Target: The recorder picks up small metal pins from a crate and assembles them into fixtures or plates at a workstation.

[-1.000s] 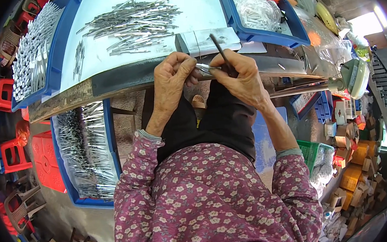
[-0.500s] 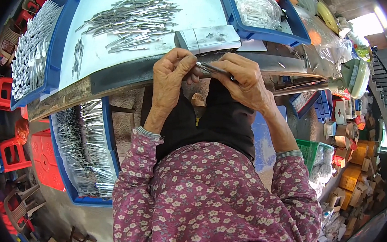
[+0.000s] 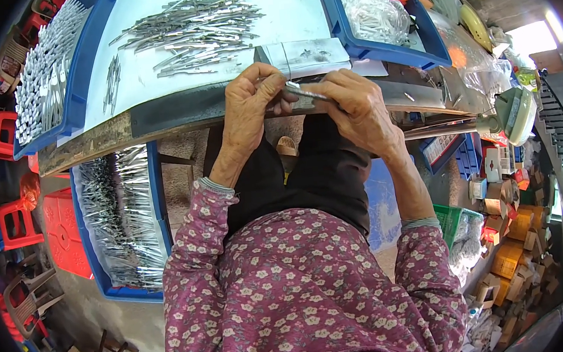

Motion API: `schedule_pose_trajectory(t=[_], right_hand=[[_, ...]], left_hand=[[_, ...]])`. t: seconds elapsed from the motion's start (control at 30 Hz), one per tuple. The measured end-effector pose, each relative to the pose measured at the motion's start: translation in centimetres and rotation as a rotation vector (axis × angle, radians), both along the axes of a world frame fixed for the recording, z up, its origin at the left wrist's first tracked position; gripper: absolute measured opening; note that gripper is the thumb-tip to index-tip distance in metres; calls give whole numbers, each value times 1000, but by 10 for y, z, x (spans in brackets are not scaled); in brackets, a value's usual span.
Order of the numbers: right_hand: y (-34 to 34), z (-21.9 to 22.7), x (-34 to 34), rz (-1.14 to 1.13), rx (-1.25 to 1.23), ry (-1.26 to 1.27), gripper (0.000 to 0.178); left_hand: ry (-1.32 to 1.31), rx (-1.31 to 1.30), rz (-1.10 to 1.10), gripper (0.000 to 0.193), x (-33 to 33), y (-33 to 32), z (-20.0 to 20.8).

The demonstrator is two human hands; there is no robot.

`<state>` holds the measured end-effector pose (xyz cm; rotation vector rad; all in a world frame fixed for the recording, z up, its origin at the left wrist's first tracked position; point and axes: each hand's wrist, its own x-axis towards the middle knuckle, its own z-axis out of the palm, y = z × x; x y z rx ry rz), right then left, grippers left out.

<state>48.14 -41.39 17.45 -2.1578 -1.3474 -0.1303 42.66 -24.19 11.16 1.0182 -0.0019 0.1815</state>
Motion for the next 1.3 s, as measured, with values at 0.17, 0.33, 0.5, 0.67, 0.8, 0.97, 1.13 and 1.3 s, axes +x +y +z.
schedule_pose_trajectory(t=[0.17, 0.33, 0.5, 0.67, 0.8, 0.97, 1.13, 1.3], right_hand=[[5, -5, 37, -84, 7, -111, 13], [9, -14, 59, -82, 8, -91, 14], [16, -20, 68, -245, 516, 529, 15], [50, -14, 65, -157, 822, 606, 17], [47, -23, 60, -228, 613, 580, 16], [28, -19, 56, -223, 333, 324, 20], [27, 19, 40, -332, 374, 222, 23], [42, -28, 43, -248, 304, -28, 18]], left_hand=[[-34, 185, 62, 9, 20, 2, 10], [-46, 905, 429, 6, 34, 2, 4], [-120, 1145, 575, 8, 38, -5, -5], [-123, 1118, 566, 7, 39, -6, -7], [-131, 1136, 577, 7, 38, -7, -5], [-126, 1109, 574, 4, 38, -7, -7], [-96, 1071, 574, 4, 35, -7, -7], [-142, 1106, 584, 3, 41, -8, -9]])
